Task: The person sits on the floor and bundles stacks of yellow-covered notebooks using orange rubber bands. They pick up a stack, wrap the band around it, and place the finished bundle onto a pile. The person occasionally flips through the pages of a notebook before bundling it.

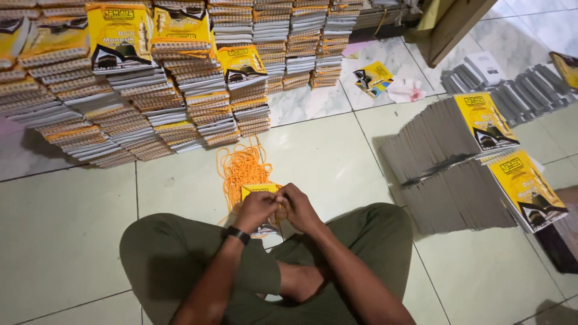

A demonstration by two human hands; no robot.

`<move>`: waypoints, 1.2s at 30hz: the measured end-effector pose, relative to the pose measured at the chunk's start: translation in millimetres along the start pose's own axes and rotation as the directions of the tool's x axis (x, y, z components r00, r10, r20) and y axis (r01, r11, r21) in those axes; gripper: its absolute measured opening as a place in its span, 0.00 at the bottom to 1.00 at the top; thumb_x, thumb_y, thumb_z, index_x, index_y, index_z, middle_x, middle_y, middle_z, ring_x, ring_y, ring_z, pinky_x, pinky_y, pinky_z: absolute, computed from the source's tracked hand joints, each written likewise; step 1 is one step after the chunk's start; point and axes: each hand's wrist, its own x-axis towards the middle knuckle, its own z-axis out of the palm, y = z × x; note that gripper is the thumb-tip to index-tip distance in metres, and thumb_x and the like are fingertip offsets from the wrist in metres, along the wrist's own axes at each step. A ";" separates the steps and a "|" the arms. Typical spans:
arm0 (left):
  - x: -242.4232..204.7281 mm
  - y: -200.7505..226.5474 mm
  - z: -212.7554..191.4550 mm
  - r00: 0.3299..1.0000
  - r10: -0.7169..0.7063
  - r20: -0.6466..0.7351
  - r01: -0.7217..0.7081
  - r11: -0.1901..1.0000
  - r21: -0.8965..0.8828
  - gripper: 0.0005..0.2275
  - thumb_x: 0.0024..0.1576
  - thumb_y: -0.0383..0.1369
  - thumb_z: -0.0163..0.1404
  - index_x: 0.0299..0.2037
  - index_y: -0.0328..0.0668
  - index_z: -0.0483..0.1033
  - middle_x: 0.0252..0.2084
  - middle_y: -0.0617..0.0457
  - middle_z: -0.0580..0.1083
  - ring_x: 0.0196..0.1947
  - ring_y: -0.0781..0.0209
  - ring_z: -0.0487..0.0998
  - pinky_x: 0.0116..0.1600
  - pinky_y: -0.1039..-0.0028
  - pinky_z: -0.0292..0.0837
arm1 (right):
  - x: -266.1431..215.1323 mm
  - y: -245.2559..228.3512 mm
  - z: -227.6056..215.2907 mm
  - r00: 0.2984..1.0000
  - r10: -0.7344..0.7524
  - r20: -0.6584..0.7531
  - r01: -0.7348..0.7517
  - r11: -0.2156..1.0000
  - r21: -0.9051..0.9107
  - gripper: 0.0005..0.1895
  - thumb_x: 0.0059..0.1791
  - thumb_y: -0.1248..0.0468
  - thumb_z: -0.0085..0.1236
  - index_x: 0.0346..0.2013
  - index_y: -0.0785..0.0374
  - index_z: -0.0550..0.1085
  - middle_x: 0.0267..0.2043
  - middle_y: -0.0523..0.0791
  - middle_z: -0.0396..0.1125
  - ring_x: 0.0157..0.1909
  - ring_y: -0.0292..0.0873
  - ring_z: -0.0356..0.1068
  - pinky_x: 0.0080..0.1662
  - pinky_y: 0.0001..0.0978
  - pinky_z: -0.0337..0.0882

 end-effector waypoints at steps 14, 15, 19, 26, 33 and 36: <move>-12.9 26.0 17.8 0.869 0.409 -0.279 -0.381 0.912 0.149 0.07 0.55 0.24 0.53 0.39 0.50 0.80 0.36 0.53 0.77 0.38 0.50 0.82 0.44 0.65 0.77 | 8.2 16.1 12.7 0.831 0.556 0.006 -0.345 0.508 0.789 0.02 0.56 0.69 0.47 0.39 0.65 0.68 0.31 0.43 0.62 0.26 0.33 0.63 0.27 0.18 0.64; -12.7 25.7 18.5 0.863 0.424 -0.275 -0.416 0.905 0.088 0.09 0.56 0.22 0.54 0.40 0.49 0.82 0.36 0.53 0.79 0.40 0.49 0.82 0.46 0.65 0.77 | 7.6 16.5 11.7 0.837 0.545 0.041 -0.317 0.424 0.848 0.01 0.56 0.71 0.46 0.39 0.65 0.67 0.33 0.45 0.62 0.25 0.33 0.62 0.24 0.18 0.60; -6.1 22.6 20.7 0.887 0.361 -0.288 -0.388 0.921 -0.039 0.08 0.55 0.21 0.55 0.40 0.45 0.83 0.37 0.49 0.80 0.43 0.50 0.83 0.48 0.64 0.77 | 9.2 22.9 13.2 0.846 0.530 0.057 -0.287 0.363 0.887 0.03 0.55 0.73 0.45 0.38 0.64 0.67 0.34 0.47 0.64 0.23 0.32 0.59 0.22 0.15 0.55; 0.9 15.6 21.9 0.927 0.197 -0.320 -0.279 0.931 -0.237 0.08 0.54 0.20 0.56 0.41 0.39 0.84 0.35 0.44 0.82 0.37 0.58 0.83 0.42 0.69 0.79 | 8.6 23.6 20.5 0.825 0.565 -0.025 -0.254 0.409 0.876 0.03 0.53 0.73 0.54 0.40 0.67 0.70 0.34 0.48 0.68 0.23 0.33 0.62 0.23 0.16 0.59; 1.3 13.1 21.4 0.944 0.093 -0.317 -0.187 0.941 -0.281 0.05 0.54 0.24 0.60 0.40 0.37 0.83 0.29 0.47 0.80 0.26 0.64 0.81 0.33 0.75 0.78 | 4.1 16.0 19.3 0.810 0.542 -0.222 -0.326 0.732 0.598 0.10 0.54 0.63 0.59 0.36 0.68 0.79 0.23 0.45 0.68 0.24 0.31 0.63 0.28 0.17 0.65; 2.7 7.0 14.4 0.951 0.033 -0.308 -0.126 0.949 -0.289 0.04 0.53 0.28 0.61 0.37 0.44 0.83 0.27 0.52 0.81 0.22 0.68 0.81 0.27 0.80 0.77 | 3.4 12.9 19.7 0.864 0.449 -0.227 -0.285 0.809 0.513 0.08 0.50 0.64 0.67 0.39 0.67 0.81 0.24 0.45 0.71 0.26 0.32 0.66 0.31 0.21 0.70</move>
